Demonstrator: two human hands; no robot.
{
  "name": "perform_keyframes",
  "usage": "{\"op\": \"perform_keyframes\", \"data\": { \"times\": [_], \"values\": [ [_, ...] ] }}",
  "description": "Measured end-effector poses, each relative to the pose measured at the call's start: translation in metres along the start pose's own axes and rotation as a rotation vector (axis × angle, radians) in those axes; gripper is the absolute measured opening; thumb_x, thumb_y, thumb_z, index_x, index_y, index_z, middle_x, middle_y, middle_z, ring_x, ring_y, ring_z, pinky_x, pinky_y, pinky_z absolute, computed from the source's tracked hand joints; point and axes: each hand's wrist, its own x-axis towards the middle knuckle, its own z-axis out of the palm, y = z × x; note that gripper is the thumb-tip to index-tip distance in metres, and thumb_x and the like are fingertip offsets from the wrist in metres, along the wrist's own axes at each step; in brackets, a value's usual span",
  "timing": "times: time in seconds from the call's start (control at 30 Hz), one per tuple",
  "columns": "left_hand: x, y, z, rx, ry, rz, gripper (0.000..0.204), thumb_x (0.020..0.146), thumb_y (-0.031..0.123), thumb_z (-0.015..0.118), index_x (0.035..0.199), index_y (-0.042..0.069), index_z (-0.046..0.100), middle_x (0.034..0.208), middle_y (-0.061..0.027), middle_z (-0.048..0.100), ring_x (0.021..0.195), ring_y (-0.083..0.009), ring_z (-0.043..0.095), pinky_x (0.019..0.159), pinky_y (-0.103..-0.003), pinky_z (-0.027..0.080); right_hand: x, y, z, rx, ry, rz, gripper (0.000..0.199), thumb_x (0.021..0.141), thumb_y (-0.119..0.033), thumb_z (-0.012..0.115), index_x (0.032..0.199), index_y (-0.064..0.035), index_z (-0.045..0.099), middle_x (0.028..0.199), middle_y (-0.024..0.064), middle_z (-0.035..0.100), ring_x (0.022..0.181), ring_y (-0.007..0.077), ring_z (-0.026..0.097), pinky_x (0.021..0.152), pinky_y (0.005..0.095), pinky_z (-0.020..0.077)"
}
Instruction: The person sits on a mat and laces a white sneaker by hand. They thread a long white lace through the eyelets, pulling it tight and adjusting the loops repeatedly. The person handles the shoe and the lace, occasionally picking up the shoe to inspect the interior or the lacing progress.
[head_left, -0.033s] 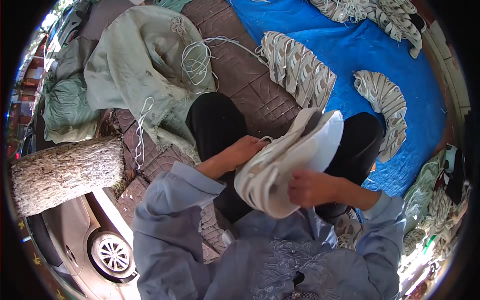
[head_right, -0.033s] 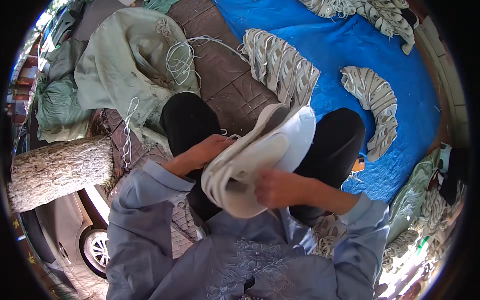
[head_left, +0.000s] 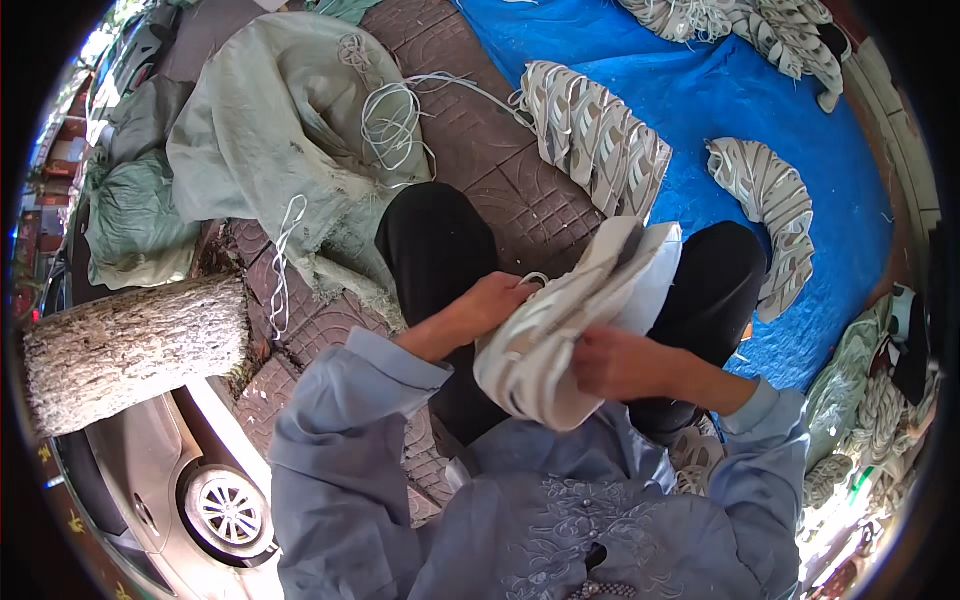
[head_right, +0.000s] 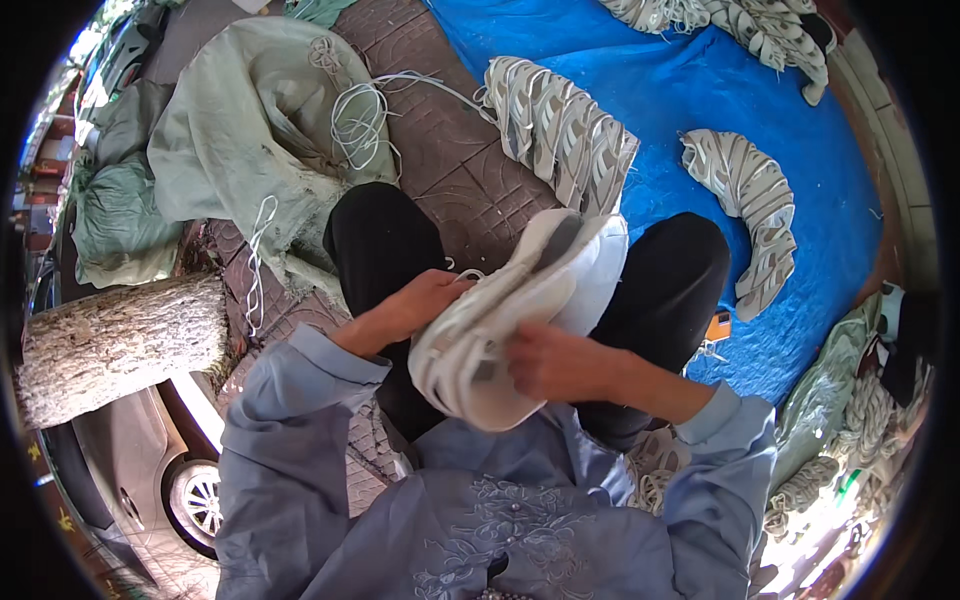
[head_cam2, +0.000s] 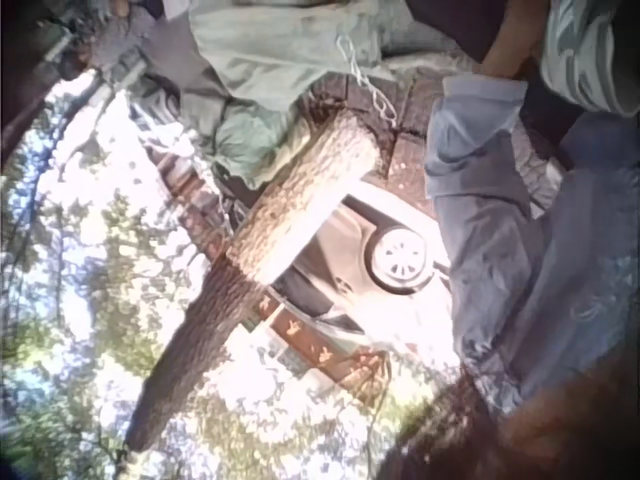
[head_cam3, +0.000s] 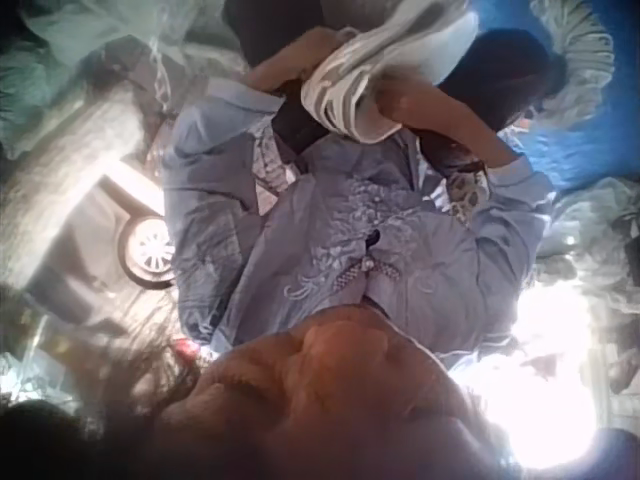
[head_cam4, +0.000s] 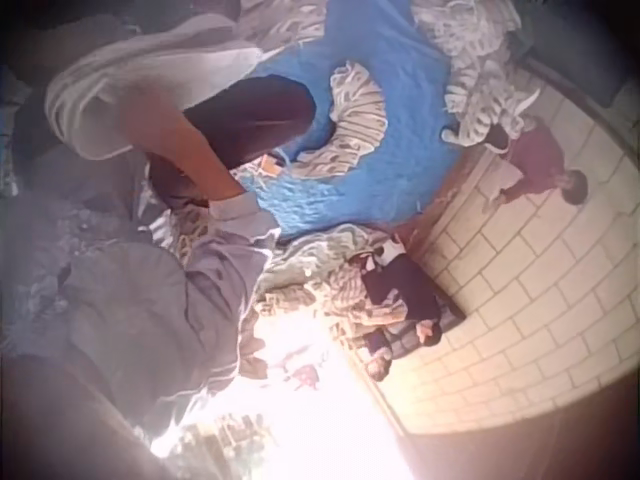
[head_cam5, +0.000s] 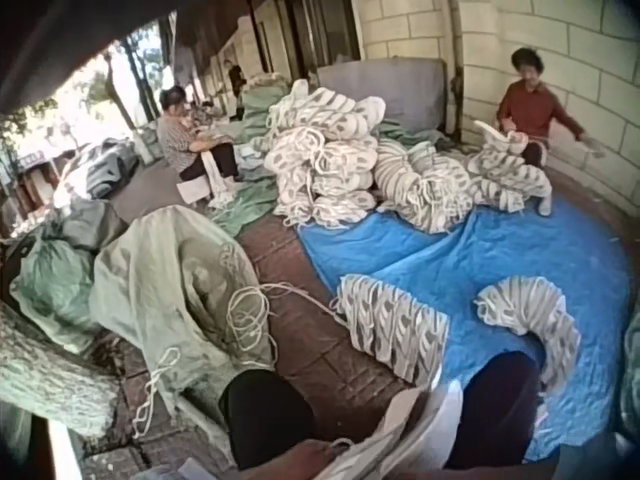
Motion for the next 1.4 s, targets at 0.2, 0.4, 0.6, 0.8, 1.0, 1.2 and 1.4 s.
{"op": "perform_keyframes", "data": {
  "times": [0.2, 0.4, 0.6, 0.8, 1.0, 1.2, 1.4],
  "values": [
    [-0.006, 0.016, 0.018, -0.186, 0.216, -0.229, 0.023, 0.085, 0.018, 0.045, 0.089, 0.001, 0.061, 0.076, 0.0001, 0.060, 0.072, -0.0094, 0.054, 0.066, -0.024, 0.043, -0.016, -0.010, -0.004, 1.258, 0.043, 0.574, 0.064, 0.058, -0.015, 0.073, 0.115, -0.0025, 0.045, 0.112, 0.0113, 0.049, 0.107, 0.0226, 0.044, 0.092, 0.0327, 0.0338],
    [-0.017, 0.017, 0.048, -0.640, 0.290, -0.209, 0.035, 0.089, 0.023, 0.041, 0.113, -0.001, 0.047, 0.108, -0.0074, 0.053, 0.098, -0.0132, 0.049, 0.085, -0.025, 0.037, -0.015, -0.029, 0.021, 1.700, 0.670, 1.021, 0.069, 0.053, -0.002, 0.072, 0.116, 0.0004, 0.045, 0.103, 0.0082, 0.056, 0.094, 0.0180, 0.054, 0.084, 0.0299, 0.0418],
    [-0.014, 0.010, 0.081, -1.112, 0.472, -0.366, 0.042, 0.091, 0.033, 0.039, 0.116, 0.000, 0.045, 0.110, -0.0082, 0.051, 0.100, -0.0144, 0.047, 0.088, -0.027, 0.036, 0.003, -0.014, 0.041, 1.690, 0.587, 1.016, 0.047, 0.055, -0.001, 0.068, 0.100, 0.0026, 0.057, 0.090, 0.0079, 0.061, 0.082, 0.0165, 0.058, 0.076, 0.0276, 0.0450],
    [-0.002, -0.007, 0.072, -1.137, 0.537, -0.386, 0.038, 0.090, 0.029, 0.040, 0.114, 0.001, 0.046, 0.110, -0.0077, 0.050, 0.100, -0.0143, 0.047, 0.086, -0.027, 0.037, 0.014, -0.010, 0.050, 1.731, 0.842, 0.957, 0.034, 0.060, 0.000, 0.063, 0.094, 0.0081, 0.058, 0.083, 0.0120, 0.063, 0.075, 0.0178, 0.060, 0.071, 0.0284, 0.0471],
    [-0.010, 0.061, 0.012, 0.018, 0.312, -0.001, 0.042, 0.084, 0.029, 0.048, 0.113, -0.001, 0.046, 0.112, -0.0171, 0.049, 0.107, -0.0264, 0.046, 0.088, -0.034, 0.037, -0.012, 0.015, 0.015, 1.813, 0.875, 1.026, 0.034, 0.057, 0.002, 0.059, 0.091, 0.0080, 0.059, 0.080, 0.0140, 0.063, 0.070, 0.0219, 0.061, 0.069, 0.0333, 0.0489],
    [0.027, 0.079, 0.006, 0.296, 0.030, 0.490, 0.047, 0.081, 0.034, 0.046, 0.112, -0.001, 0.048, 0.109, -0.0187, 0.051, 0.105, -0.0341, 0.048, 0.088, -0.039, 0.037, -0.010, 0.021, 0.008, 2.066, 0.654, 0.844, 0.036, 0.053, -0.002, 0.061, 0.089, 0.0036, 0.060, 0.079, 0.0078, 0.061, 0.073, 0.0169, 0.059, 0.071, 0.0289, 0.0468],
    [0.000, 0.058, 0.034, -0.105, 0.035, 0.138, 0.032, 0.076, 0.020, 0.049, 0.097, -0.002, 0.057, 0.084, -0.0108, 0.060, 0.074, -0.0169, 0.056, 0.067, -0.029, 0.043, -0.025, -0.016, 0.030, 1.833, 0.350, 0.853, 0.060, 0.050, -0.014, 0.072, 0.106, 0.0001, 0.054, 0.097, 0.0072, 0.058, 0.088, 0.0148, 0.054, 0.082, 0.0270, 0.0416]
  ]
}}
